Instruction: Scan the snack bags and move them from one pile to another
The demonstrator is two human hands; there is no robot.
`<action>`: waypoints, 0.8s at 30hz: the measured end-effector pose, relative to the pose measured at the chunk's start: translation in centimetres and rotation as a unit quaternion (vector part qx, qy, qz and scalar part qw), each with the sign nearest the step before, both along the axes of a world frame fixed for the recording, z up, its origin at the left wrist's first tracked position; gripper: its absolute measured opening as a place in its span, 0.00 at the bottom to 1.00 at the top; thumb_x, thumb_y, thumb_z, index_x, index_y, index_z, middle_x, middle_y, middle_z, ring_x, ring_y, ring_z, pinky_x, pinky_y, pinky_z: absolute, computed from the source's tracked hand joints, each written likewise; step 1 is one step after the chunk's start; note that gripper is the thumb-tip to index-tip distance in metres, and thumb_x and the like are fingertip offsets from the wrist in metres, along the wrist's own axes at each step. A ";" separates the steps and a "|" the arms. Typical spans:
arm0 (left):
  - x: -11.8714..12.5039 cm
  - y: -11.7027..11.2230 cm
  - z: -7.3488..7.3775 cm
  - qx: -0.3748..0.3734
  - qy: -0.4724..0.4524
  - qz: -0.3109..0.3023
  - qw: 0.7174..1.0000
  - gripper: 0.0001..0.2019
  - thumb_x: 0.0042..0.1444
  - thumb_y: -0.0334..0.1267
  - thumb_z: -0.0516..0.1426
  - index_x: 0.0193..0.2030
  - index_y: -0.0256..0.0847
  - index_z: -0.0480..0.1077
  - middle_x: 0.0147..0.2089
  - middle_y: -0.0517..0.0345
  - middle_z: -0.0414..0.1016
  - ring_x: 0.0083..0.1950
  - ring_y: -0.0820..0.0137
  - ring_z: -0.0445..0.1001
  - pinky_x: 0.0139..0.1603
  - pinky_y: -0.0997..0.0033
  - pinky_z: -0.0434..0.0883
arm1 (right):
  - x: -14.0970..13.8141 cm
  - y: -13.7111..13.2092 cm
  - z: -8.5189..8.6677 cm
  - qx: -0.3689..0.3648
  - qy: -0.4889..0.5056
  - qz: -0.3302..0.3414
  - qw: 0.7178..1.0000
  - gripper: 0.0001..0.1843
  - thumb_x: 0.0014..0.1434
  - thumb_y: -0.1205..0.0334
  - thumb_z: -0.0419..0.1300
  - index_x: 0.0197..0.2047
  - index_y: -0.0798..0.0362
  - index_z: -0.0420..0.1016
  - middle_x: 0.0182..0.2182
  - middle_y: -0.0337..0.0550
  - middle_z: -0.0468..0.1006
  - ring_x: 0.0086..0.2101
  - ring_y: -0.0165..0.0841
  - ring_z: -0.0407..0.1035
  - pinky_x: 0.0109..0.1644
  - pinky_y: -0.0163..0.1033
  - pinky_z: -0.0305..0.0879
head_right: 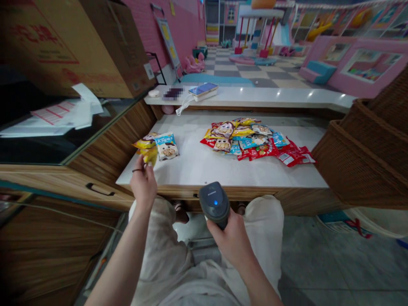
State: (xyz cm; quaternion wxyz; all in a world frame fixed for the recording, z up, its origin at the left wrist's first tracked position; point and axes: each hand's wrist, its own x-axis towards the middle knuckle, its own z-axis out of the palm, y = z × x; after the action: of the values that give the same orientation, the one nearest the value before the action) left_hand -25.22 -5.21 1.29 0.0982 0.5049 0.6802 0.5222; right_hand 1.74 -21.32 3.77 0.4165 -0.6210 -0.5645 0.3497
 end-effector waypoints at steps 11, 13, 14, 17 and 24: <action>-2.0 5.6 -2.7 -0.152 0.237 0.021 0.959 0.41 0.71 0.47 0.54 0.80 0.17 0.51 0.82 0.15 0.48 0.85 0.34 0.45 0.81 0.32 0.46 | -0.7 0.5 -0.1 -0.022 0.018 0.020 0.999 0.11 0.62 0.54 0.65 0.31 0.49 0.78 0.16 0.40 0.77 0.25 0.43 0.81 0.27 0.36 0.70; -1.5 6.9 -2.6 -0.158 0.238 0.026 0.958 0.43 0.70 0.47 0.55 0.80 0.15 0.50 0.82 0.13 0.46 0.85 0.32 0.45 0.81 0.32 0.45 | -0.6 0.7 -0.1 -0.015 0.012 0.014 1.000 0.10 0.62 0.54 0.65 0.30 0.48 0.78 0.16 0.41 0.78 0.27 0.43 0.82 0.28 0.36 0.71; -1.4 7.7 -2.5 -0.160 0.238 0.028 0.958 0.43 0.70 0.47 0.55 0.80 0.14 0.50 0.82 0.12 0.46 0.84 0.32 0.45 0.81 0.31 0.45 | -0.6 0.7 -0.1 -0.013 0.010 0.012 1.000 0.10 0.61 0.54 0.65 0.30 0.48 0.78 0.17 0.41 0.78 0.27 0.44 0.82 0.28 0.36 0.71; -1.2 9.9 -2.3 -0.162 0.234 0.035 0.958 0.41 0.69 0.46 0.55 0.79 0.15 0.52 0.81 0.12 0.48 0.84 0.31 0.46 0.81 0.31 0.45 | -0.4 1.0 -0.1 -0.013 0.014 0.008 1.000 0.11 0.61 0.53 0.65 0.29 0.48 0.78 0.17 0.42 0.79 0.28 0.44 0.82 0.26 0.36 0.71; 0.3 11.8 -0.7 -0.122 0.220 0.017 0.968 0.41 0.68 0.44 0.57 0.80 0.20 0.52 0.84 0.20 0.44 0.86 0.36 0.40 0.83 0.33 0.42 | 0.5 1.2 -1.0 -0.032 0.023 0.000 0.999 0.14 0.63 0.49 0.65 0.29 0.48 0.79 0.14 0.40 0.75 0.25 0.44 0.81 0.24 0.35 0.70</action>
State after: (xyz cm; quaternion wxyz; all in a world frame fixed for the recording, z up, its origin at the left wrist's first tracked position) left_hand -24.94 6.57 0.62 -0.0015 0.5801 0.7519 0.3132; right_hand 2.23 -20.16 2.75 0.4089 -0.6259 -0.5435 0.3817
